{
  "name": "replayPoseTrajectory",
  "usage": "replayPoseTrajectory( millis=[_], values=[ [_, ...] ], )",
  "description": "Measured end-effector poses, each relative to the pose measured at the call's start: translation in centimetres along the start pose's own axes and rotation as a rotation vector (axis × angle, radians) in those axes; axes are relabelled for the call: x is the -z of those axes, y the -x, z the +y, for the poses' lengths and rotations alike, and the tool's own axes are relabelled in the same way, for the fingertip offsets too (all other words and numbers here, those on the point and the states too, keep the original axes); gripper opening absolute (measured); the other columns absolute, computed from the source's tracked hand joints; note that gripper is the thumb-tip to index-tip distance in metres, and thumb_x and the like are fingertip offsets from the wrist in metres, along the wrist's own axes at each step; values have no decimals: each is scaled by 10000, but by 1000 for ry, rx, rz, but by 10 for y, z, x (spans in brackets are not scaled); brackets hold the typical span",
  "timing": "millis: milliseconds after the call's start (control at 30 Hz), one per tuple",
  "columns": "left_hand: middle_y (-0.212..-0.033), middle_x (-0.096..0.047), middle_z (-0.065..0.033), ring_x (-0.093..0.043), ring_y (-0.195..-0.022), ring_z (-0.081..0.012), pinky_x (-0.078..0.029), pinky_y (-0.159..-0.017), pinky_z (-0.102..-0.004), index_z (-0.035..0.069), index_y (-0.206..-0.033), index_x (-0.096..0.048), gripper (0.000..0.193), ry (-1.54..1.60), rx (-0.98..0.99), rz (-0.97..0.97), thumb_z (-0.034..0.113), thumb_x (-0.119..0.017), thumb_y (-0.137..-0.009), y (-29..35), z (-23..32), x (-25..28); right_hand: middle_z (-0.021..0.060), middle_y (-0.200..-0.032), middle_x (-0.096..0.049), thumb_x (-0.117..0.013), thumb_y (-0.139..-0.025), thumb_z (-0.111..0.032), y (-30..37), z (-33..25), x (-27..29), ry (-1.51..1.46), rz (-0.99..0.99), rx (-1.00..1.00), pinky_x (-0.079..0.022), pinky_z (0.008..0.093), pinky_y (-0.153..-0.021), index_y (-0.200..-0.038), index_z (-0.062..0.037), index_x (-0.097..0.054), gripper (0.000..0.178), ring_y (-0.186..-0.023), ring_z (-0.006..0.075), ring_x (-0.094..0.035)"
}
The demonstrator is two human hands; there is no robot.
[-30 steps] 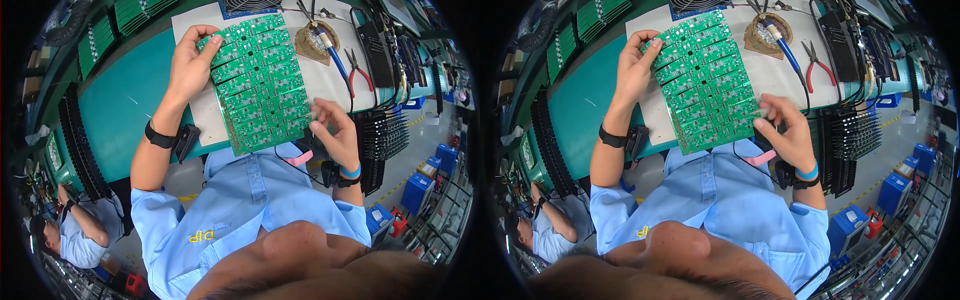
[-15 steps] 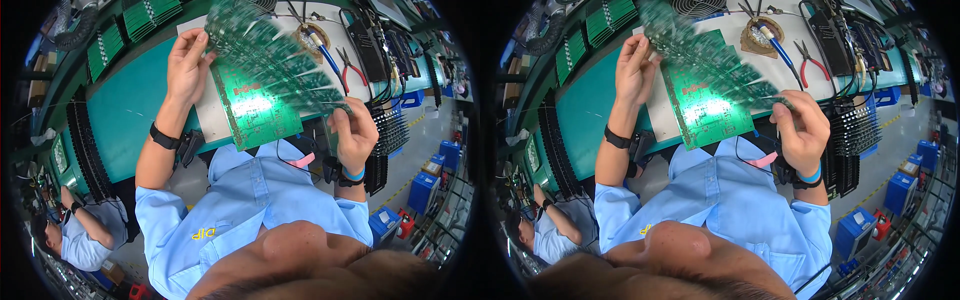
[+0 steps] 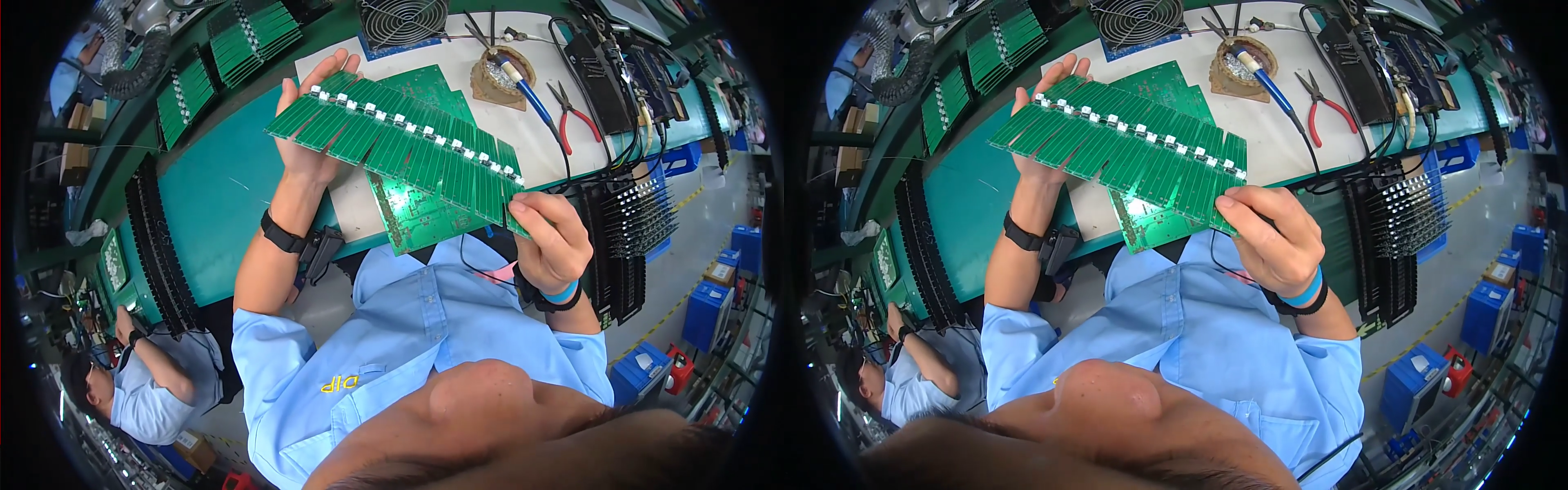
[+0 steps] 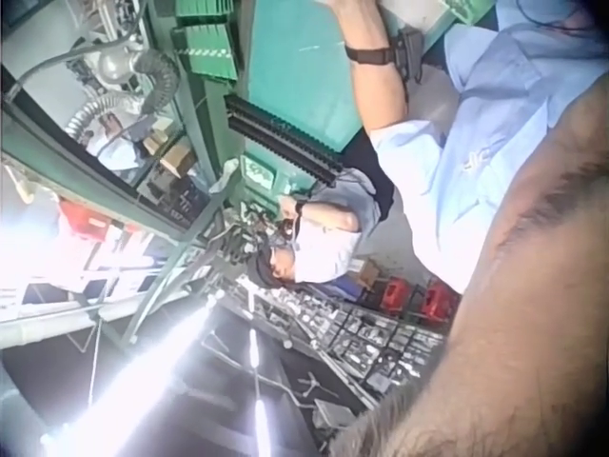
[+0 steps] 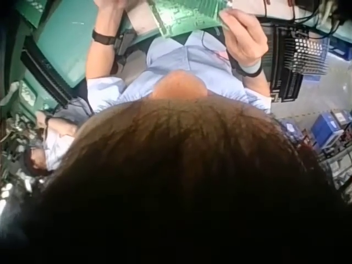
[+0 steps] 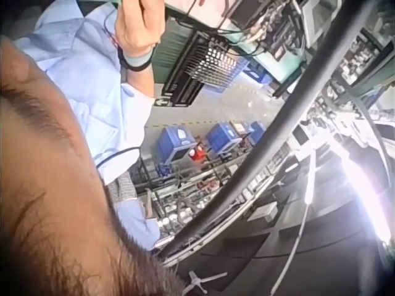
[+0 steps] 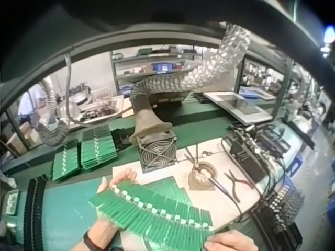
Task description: Soldering electronic components onto a printed circuit board.
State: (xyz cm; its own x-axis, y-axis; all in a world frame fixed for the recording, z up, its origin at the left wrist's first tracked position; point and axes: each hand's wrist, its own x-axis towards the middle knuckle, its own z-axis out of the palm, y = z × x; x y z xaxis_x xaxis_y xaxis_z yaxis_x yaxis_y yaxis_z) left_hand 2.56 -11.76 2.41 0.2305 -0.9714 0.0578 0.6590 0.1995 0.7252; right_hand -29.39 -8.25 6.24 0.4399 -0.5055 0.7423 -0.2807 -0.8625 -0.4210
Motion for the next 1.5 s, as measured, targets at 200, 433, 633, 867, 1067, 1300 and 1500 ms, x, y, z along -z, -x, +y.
replayPoseTrajectory(
  millis=[200,433,633,867,1067,1300,1500],
  values=[
    [-1554,-476,-185,-467,-1428,-302,-398,-1178,-451,-45,-1491,-464,720,35,-1,21,522,-265,-1094,1,0,2,175,-1013,-695,-770,-707,140,1,3,-1,-8,18,9,-546,316,-659,-1075,28,-739,386,-781,266,-683],
    [-1570,-456,-183,-422,-1469,-318,-381,-1197,-459,-57,-1489,-455,708,55,5,-7,498,-238,-1106,0,1,2,165,-1034,-686,-765,-643,152,2,3,0,-41,18,27,-551,304,-638,-1083,10,-748,463,-752,256,-663],
    [-1547,-483,-197,-421,-1471,-336,-381,-1203,-467,-70,-1457,-484,679,115,-25,-34,466,-248,-1113,-1,3,9,196,-1051,-680,-772,-717,136,12,6,-1,-63,-25,23,-549,337,-684,-1082,33,-723,383,-816,285,-683],
    [-1509,-524,-213,-427,-1466,-359,-389,-1204,-475,-82,-1393,-541,652,248,-69,-94,439,-261,-1119,0,12,11,199,-1090,-678,-754,-711,141,27,12,-6,-59,-57,8,-572,350,-740,-1082,34,-728,388,-865,303,-692],
    [-1488,-542,-228,-445,-1453,-361,-397,-1199,-474,-81,-1359,-565,666,284,-92,-178,450,-244,-1118,-2,14,13,196,-1092,-683,-717,-680,169,36,16,-13,-43,-41,-50,-587,360,-764,-1067,47,-738,406,-900,322,-699],
    [-1471,-555,-236,-462,-1441,-361,-402,-1196,-473,-83,-1340,-584,685,284,-127,-253,451,-217,-1118,-6,13,22,203,-1149,-667,-778,-765,115,43,22,-13,-31,-96,-78,-562,358,-848,-1090,47,-721,336,-987,319,-685],
    [-1463,-562,-239,-473,-1432,-360,-403,-1196,-475,-89,-1346,-579,697,270,-129,-243,459,-213,-1116,-6,13,24,200,-1152,-667,-780,-760,114,44,24,-15,-37,-82,-97,-559,364,-857,-1089,44,-723,342,-1008,320,-680]
  ],
)
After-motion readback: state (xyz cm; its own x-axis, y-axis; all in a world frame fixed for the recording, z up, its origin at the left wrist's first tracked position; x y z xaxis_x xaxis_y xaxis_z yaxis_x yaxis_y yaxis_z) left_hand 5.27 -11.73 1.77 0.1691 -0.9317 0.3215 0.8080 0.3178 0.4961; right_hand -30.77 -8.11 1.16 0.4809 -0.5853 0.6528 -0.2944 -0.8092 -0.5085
